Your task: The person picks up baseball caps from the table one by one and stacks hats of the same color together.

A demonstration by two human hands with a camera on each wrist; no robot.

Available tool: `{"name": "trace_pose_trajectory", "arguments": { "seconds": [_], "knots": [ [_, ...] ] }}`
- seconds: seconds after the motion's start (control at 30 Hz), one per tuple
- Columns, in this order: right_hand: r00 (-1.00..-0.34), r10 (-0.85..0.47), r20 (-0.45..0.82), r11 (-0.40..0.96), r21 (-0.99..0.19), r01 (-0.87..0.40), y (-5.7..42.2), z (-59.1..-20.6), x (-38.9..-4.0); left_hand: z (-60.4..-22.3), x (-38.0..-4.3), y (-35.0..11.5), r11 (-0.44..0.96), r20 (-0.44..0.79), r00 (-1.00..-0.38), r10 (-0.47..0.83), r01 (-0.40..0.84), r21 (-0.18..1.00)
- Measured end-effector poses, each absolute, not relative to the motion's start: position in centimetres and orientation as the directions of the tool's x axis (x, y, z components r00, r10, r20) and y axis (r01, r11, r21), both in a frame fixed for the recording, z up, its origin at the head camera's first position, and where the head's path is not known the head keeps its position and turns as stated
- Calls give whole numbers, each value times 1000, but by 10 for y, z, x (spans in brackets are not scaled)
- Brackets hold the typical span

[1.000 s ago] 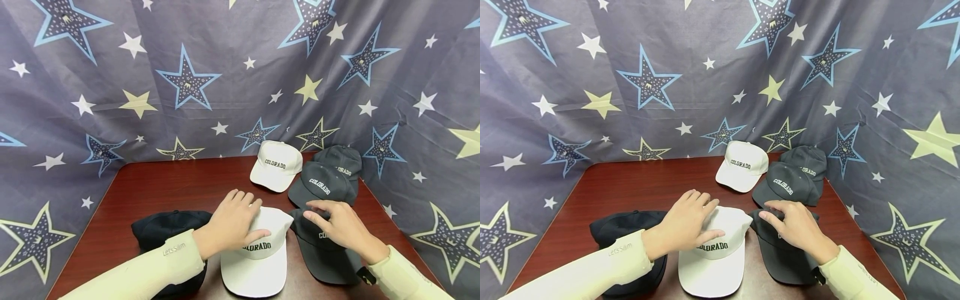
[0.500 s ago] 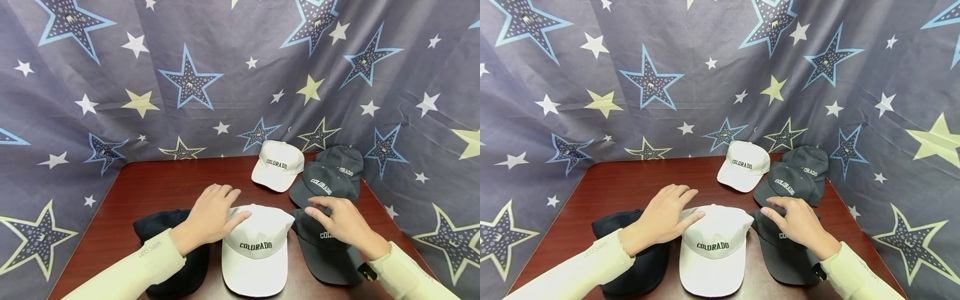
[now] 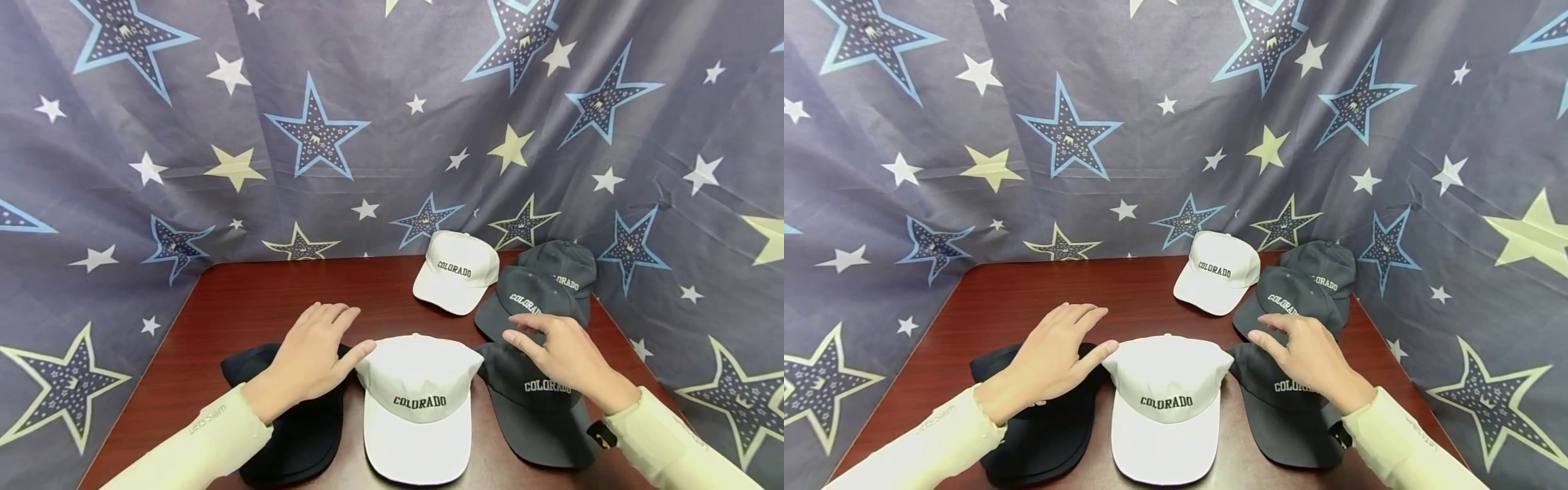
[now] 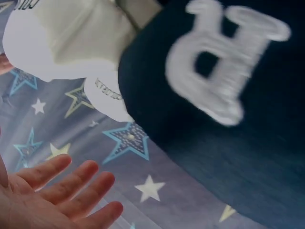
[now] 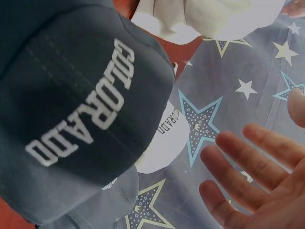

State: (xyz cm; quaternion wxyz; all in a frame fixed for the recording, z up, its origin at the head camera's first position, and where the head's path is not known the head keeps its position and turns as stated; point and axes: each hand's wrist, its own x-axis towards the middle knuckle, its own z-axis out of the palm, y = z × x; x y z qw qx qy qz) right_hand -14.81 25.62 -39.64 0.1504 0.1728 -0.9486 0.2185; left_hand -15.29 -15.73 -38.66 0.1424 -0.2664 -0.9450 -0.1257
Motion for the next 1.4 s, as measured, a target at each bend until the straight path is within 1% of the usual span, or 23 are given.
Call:
{"name": "trace_pose_trajectory", "arguments": {
  "seconds": [0.23, 0.5, 0.8, 1.03, 1.4],
  "knots": [
    [-903, -252, 348, 849, -368, -379, 261, -395, -155, -389, -151, -178, 845, 343, -830, 439, 511, 155],
    [-905, -245, 349, 865, -342, -366, 269, -389, -166, -398, -148, -200, 852, 326, -833, 447, 507, 126],
    [-924, -190, 332, 889, -340, -306, 285, -385, -185, -402, -143, -213, 854, 271, -855, 441, 493, 166],
    [-934, -170, 315, 915, -302, -269, 301, -388, -206, -409, -138, -219, 853, 264, -857, 443, 493, 169],
    [-977, -79, 198, 948, -289, -135, 324, -399, -235, -413, -133, -224, 857, 247, -867, 433, 481, 185]
  ]
}}
